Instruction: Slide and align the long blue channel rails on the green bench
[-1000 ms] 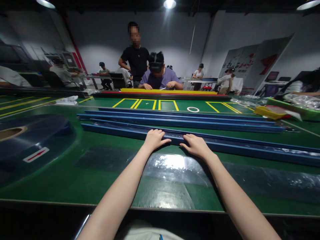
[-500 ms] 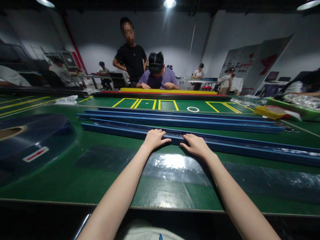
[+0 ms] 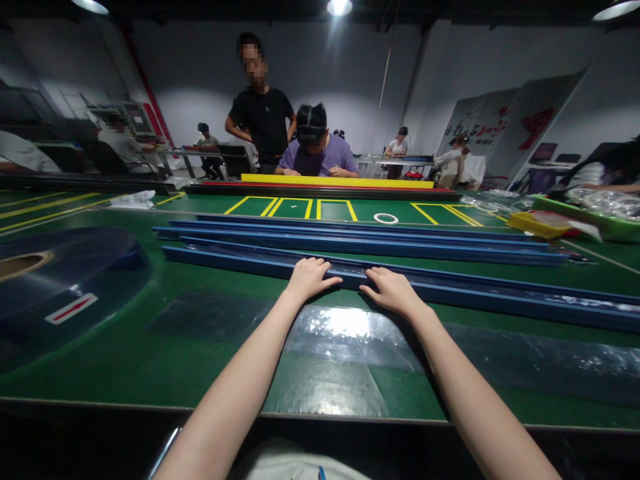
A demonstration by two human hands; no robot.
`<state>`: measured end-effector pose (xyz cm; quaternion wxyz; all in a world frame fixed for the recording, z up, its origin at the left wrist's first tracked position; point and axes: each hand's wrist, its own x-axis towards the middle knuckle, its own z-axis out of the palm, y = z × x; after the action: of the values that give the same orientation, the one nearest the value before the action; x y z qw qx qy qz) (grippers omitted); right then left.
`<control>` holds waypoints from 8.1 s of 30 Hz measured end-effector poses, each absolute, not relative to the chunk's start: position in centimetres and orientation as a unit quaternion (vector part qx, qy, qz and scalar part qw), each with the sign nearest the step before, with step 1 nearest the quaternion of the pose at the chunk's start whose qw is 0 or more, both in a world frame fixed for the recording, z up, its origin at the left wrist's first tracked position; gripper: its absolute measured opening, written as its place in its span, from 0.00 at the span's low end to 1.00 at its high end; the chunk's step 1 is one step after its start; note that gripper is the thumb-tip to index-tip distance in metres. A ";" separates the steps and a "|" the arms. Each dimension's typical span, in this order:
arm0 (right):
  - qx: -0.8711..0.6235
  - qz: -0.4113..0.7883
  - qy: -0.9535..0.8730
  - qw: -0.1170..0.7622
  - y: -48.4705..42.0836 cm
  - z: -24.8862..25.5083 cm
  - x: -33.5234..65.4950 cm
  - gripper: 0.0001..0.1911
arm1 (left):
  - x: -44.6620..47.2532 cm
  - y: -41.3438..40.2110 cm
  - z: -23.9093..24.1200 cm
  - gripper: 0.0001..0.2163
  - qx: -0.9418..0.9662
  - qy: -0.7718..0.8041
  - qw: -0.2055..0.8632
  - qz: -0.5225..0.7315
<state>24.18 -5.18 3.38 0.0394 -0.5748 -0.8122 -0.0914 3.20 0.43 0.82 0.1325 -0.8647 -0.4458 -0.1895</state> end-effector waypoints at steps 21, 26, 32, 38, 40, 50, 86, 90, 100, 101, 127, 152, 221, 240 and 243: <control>-0.581 -0.088 -0.808 0.048 -5.2 3.2 24.2 0.15 | 3.2 0.3 0.9 0.23 -0.865 -0.445 0.129 -0.191; -0.580 -0.085 -0.809 0.046 -5.2 3.3 24.1 0.16 | 3.2 0.3 1.0 0.23 -0.865 -0.448 0.127 -0.189; -0.581 -0.083 -0.808 0.044 -5.3 3.4 24.1 0.15 | 3.2 0.2 1.0 0.22 -0.865 -0.449 0.121 -0.188; -0.578 -0.090 -0.810 0.044 -5.2 3.3 24.2 0.15 | 3.2 0.3 0.9 0.23 -0.866 -0.447 0.123 -0.188; -0.579 -0.091 -0.809 0.045 -5.2 3.3 24.2 0.15 | 3.2 0.3 0.9 0.23 -0.866 -0.445 0.125 -0.188; -0.582 -0.086 -0.807 0.043 -5.3 3.4 24.1 0.15 | 3.2 0.4 0.9 0.23 -0.866 -0.446 0.129 -0.187; -0.573 -0.097 -0.812 0.044 -5.1 3.2 24.2 0.17 | 3.2 0.3 0.9 0.23 -0.865 -0.447 0.126 -0.191; -0.575 -0.096 -0.812 0.045 -5.1 3.2 24.2 0.17 | 3.2 0.3 1.0 0.23 -0.865 -0.448 0.127 -0.189; -0.576 -0.117 -0.807 0.058 -5.0 2.8 24.0 0.16 | 3.2 0.3 0.9 0.23 -0.865 -0.446 0.133 -0.188; -0.571 -0.125 -0.809 0.069 -4.9 2.7 23.8 0.15 | 3.2 0.3 0.9 0.23 -0.865 -0.446 0.133 -0.189; -0.576 -0.050 -0.812 0.082 -5.5 4.6 27.4 0.04 | 4.3 -0.2 1.1 0.19 -0.896 -0.383 0.137 -0.180; -0.549 -0.082 -0.821 0.129 -5.2 3.4 25.2 0.09 | 4.4 0.0 1.0 0.21 -0.879 -0.433 0.100 -0.172; -0.583 -0.042 -0.806 0.098 -5.8 4.6 26.5 0.04 | 3.3 0.0 1.0 0.17 -0.910 -0.335 0.155 -0.189; -0.584 -0.062 -0.805 0.083 -5.8 4.6 26.1 0.09 | 3.4 -0.9 0.4 0.16 -0.885 -0.400 0.162 -0.176; -0.582 -0.064 -0.806 0.080 -5.7 4.5 25.9 0.11 | 3.4 -0.9 0.4 0.16 -0.884 -0.399 0.165 -0.177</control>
<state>25.95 -5.73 4.51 0.0796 -0.5824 -0.8065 -0.0638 3.43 -0.92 0.40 0.1653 -0.8843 -0.3991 -0.1772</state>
